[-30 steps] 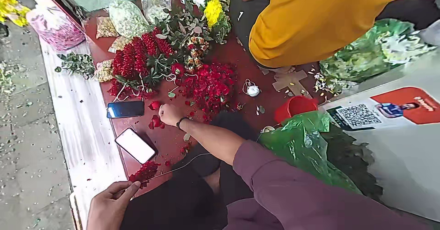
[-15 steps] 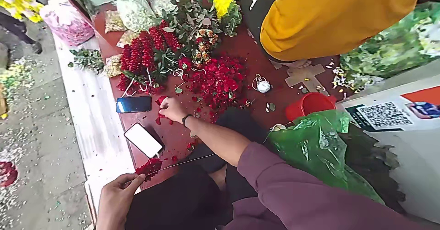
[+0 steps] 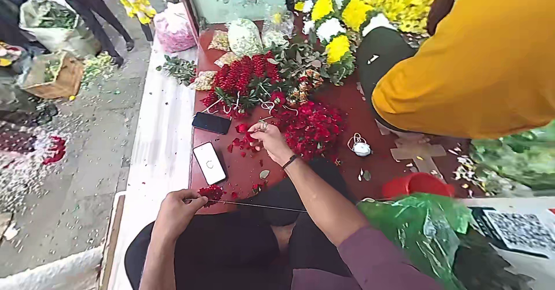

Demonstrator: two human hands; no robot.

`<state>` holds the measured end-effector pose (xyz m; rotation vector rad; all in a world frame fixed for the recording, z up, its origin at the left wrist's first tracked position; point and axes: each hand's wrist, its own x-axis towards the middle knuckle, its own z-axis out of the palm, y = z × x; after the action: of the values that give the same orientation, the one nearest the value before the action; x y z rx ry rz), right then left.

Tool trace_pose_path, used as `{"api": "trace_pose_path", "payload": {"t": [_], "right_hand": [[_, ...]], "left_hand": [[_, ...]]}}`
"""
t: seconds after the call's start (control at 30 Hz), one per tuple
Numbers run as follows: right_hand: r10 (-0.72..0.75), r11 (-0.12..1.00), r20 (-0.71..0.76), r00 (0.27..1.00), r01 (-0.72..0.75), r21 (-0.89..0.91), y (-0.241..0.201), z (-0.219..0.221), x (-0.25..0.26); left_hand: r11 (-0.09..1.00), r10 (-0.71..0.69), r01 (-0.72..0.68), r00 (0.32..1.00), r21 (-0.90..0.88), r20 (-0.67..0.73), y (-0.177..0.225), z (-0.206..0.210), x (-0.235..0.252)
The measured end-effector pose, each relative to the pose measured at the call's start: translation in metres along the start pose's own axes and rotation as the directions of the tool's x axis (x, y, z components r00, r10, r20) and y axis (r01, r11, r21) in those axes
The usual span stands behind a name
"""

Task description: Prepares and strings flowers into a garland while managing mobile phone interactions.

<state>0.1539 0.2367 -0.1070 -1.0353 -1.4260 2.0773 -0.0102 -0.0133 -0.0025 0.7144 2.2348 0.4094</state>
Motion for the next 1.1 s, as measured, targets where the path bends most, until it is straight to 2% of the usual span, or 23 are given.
{"api": "trace_pose_path", "payload": {"t": [0.23, 0.37, 0.53, 0.67, 0.77, 0.9, 1.0, 1.1], "right_hand": [[-0.018, 0.999, 0.054, 0.998, 0.019, -0.026, 0.006, 0.0, 0.006], [-0.115, 0.979, 0.101, 0.988, 0.13, -0.159, 0.002, -0.001, -0.003], [-0.218, 0.945, 0.067, 0.974, 0.228, -0.234, -0.005, 0.013, -0.009], [-0.269, 0.943, 0.057, 0.962, 0.275, -0.189, -0.021, 0.026, -0.029], [-0.232, 0.97, -0.012, 0.973, 0.231, -0.077, -0.026, 0.036, -0.061], [-0.054, 0.994, 0.015, 0.998, 0.052, 0.1, -0.027, 0.053, -0.09], [0.012, 0.996, 0.078, 0.997, -0.02, 0.092, -0.02, 0.066, -0.093], [0.027, 0.999, 0.081, 0.996, -0.028, 0.021, -0.011, 0.073, -0.086]], "left_hand": [[0.999, -0.035, 0.035, 0.999, 0.001, 0.006, -0.002, 0.0, 0.003], [1.0, -0.008, 0.008, 1.0, -0.022, 0.0, 0.004, 0.002, 0.005], [0.993, 0.072, -0.073, 0.997, -0.097, -0.015, 0.027, 0.002, 0.009], [0.987, 0.061, -0.065, 0.997, -0.145, -0.037, 0.045, 0.002, 0.02], [0.966, 0.008, -0.014, 1.0, -0.257, -0.027, 0.046, 0.011, 0.026], [0.936, 0.005, -0.003, 1.0, -0.353, 0.003, 0.036, 0.018, 0.027], [0.93, 0.041, -0.023, 0.998, -0.368, 0.04, 0.032, 0.019, 0.026], [0.931, 0.072, -0.033, 0.993, -0.364, 0.096, 0.036, 0.017, 0.024]]}}
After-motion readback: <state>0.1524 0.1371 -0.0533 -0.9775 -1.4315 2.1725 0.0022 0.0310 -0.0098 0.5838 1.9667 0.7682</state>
